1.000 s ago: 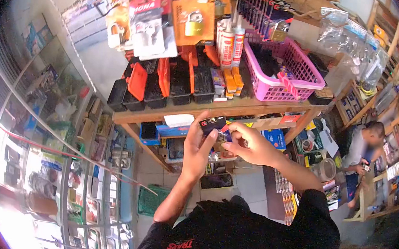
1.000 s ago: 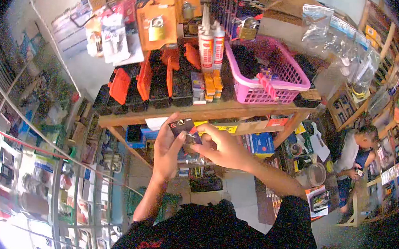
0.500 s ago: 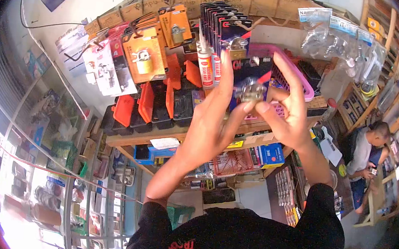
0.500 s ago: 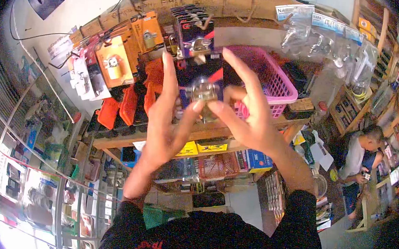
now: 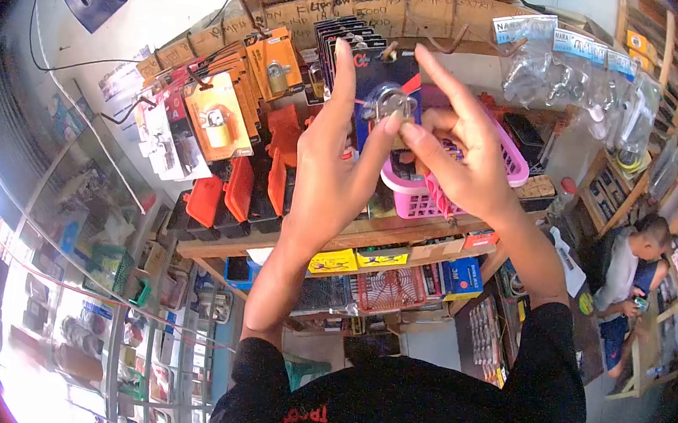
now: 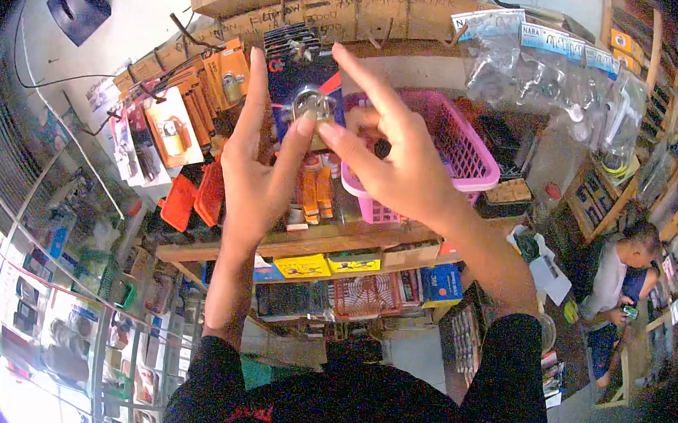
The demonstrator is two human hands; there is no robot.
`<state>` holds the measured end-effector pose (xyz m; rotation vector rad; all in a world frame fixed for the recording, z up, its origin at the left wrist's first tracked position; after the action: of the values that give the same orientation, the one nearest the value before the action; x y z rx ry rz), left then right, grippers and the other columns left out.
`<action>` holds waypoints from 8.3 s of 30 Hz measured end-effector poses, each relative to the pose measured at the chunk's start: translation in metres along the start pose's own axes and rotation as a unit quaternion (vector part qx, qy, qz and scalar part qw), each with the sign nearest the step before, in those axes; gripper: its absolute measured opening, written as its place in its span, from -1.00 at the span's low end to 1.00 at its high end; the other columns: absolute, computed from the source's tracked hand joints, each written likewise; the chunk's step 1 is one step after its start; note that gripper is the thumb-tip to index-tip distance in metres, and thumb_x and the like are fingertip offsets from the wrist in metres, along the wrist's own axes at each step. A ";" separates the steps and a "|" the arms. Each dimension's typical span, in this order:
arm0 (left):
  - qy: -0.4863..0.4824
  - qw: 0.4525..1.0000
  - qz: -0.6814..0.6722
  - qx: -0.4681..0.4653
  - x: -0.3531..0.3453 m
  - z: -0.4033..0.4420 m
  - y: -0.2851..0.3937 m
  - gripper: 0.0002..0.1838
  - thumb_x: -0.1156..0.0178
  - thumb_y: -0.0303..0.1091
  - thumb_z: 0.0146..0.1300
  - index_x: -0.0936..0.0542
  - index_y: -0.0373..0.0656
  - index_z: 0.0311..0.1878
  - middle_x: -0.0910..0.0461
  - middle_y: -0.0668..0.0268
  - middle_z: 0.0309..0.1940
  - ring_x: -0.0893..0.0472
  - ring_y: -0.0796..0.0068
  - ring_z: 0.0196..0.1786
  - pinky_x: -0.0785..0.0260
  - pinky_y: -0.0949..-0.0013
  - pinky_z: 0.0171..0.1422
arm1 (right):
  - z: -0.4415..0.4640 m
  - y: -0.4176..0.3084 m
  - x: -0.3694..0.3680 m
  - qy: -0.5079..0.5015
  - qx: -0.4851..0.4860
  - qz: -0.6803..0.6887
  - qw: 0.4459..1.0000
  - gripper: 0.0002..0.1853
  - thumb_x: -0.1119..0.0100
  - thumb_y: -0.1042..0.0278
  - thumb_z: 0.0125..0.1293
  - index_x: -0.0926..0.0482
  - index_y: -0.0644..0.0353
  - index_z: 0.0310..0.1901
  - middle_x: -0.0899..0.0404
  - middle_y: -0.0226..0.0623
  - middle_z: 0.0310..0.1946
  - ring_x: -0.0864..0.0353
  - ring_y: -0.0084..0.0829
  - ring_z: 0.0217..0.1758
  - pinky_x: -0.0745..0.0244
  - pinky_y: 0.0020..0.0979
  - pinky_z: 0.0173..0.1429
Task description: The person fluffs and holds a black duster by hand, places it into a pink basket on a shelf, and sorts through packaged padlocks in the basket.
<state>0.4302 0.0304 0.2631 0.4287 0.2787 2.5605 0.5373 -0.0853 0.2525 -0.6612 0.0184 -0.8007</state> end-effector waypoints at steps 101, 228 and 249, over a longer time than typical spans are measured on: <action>0.152 0.886 -0.184 0.398 -0.110 -0.124 -0.024 -0.54 0.34 -0.15 0.55 -0.44 -0.29 0.14 -0.57 0.07 0.05 -0.58 0.35 0.07 -0.47 0.38 0.09 | -0.037 0.086 0.080 -0.223 -0.097 -0.113 0.964 -0.81 -0.19 0.34 0.35 -0.42 0.24 -0.15 -0.58 -0.37 -0.49 -0.62 -0.59 -0.42 -0.43 -0.50 -0.36; 0.393 0.564 -0.491 0.535 0.051 -0.290 -0.038 -0.18 0.38 0.37 0.36 -0.51 -0.25 0.09 -0.62 0.00 -0.09 -0.59 -0.07 0.00 -0.37 -0.08 0.21 | -0.390 0.119 -0.111 -0.205 -0.479 0.180 0.834 -0.63 -0.16 0.28 0.39 -0.42 0.21 -0.58 -0.35 -0.53 -0.68 -0.25 -0.70 -0.60 -0.08 -0.51 -0.52; 0.395 0.617 -0.453 0.507 0.076 -0.292 -0.035 -0.28 0.25 0.23 0.44 -0.48 -0.28 0.21 -0.57 0.16 0.13 -0.54 0.22 0.19 -0.28 0.20 0.39 | -0.359 0.090 -0.106 -0.212 -0.433 0.151 0.863 -0.77 -0.20 0.44 0.32 -0.46 0.41 -0.42 -0.38 -0.30 -0.62 -0.34 -0.54 -0.50 -0.23 -0.38 -0.40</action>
<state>0.2820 0.0675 0.0007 -0.4654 1.7617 1.1661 0.4295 -0.1628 -0.1086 -1.6399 0.0832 -0.2892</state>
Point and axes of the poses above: each hand's wrist, its own z-axis towards the middle knuckle, its own x-axis out of the back of the hand, y = z × x, the point moved 3 cm from there along z, towards the middle knuckle
